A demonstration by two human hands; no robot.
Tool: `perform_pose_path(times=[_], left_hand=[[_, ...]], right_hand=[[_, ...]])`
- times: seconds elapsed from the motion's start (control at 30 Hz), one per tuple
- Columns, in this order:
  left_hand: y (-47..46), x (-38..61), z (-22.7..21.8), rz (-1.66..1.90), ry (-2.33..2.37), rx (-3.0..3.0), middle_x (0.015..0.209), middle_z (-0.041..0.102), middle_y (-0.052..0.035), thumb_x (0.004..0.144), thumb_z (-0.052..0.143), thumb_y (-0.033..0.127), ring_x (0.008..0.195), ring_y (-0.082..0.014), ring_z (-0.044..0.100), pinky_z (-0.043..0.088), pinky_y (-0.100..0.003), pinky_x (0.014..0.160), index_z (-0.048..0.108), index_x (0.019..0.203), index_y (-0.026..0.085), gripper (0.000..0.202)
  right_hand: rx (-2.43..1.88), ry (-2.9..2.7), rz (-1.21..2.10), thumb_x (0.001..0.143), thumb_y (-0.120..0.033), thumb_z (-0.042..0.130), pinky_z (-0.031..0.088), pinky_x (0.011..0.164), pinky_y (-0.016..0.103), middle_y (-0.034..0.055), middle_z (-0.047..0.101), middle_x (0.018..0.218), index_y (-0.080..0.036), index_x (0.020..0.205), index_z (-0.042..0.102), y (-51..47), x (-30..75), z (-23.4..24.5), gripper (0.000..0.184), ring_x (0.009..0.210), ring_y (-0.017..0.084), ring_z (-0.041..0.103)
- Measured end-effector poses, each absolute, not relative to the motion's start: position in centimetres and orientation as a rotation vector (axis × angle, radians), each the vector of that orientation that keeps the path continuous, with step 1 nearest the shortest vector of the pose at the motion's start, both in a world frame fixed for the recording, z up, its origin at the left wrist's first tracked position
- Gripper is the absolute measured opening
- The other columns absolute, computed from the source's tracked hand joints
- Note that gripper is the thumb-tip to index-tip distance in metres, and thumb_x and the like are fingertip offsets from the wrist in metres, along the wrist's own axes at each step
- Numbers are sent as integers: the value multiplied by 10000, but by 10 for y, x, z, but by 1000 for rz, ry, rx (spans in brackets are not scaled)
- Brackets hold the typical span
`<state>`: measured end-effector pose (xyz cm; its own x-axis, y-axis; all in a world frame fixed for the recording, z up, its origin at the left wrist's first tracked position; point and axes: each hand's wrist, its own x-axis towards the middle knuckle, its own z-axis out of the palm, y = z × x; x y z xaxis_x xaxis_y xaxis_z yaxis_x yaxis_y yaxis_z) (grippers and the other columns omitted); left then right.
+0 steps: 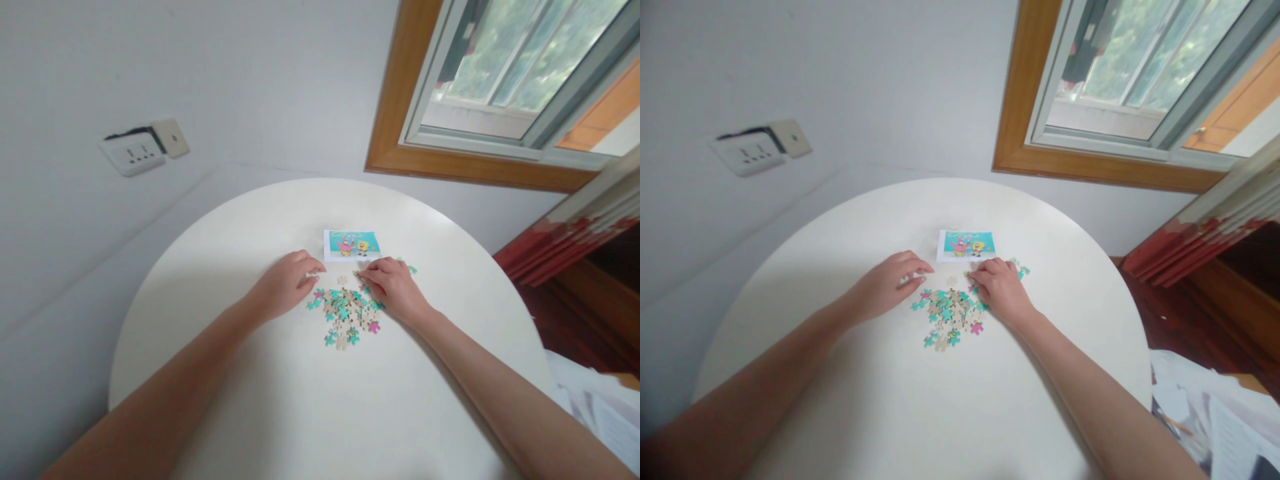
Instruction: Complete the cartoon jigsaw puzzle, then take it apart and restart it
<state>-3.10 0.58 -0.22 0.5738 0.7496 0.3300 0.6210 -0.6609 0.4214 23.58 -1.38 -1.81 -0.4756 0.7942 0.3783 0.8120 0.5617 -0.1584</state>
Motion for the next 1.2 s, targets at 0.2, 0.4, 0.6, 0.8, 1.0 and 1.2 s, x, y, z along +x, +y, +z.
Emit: perform_pose_path(times=[0.2,0.4,0.6,0.8,1.0,1.2], left_hand=[[4,-41,5,566,902,2553,964,595,-52,836,571,212,936,-187,561,435,-305,861,665,1024,212,210],[-1,-34,2,510,930,2540,952,563,-33,848,573,237,908,-173,562,428,-282,842,684,1015,236,201],[-1,-28,3,531,941,2534,917,576,-41,865,559,267,863,-168,567,436,-272,796,702,933,213,167],[-1,-18,-3,706,997,2402,881,571,-42,873,528,248,800,-149,565,451,-255,715,689,890,182,175],[-7,-5,-1,765,969,2181,815,528,-18,878,524,313,669,-105,515,425,-216,598,673,803,165,223],[-14,1,1,763,903,2194,825,535,-19,891,514,288,698,-113,523,417,-220,606,681,838,170,211]], right_hand=[[-1171,-2367,53,896,-190,490,371,807,393,82,653,1017,-242,1110,664,-26,231,-15,281,954,228,539],[-982,-2494,199,819,-121,530,384,865,403,58,652,1066,-270,1080,684,-38,225,-6,337,1005,223,539],[-974,-2457,235,824,-126,522,411,841,388,59,673,996,-261,1035,695,-36,225,-8,304,937,210,569],[-994,-2338,327,915,-208,453,432,852,372,64,681,963,-221,1123,646,-34,222,-10,284,934,194,584],[-1044,-2199,432,921,-268,498,431,867,371,48,678,949,-232,1010,670,-38,217,-5,197,928,182,586],[-1119,-2070,565,901,-254,532,433,808,343,24,657,809,-217,843,654,-42,210,-2,141,830,164,579]])
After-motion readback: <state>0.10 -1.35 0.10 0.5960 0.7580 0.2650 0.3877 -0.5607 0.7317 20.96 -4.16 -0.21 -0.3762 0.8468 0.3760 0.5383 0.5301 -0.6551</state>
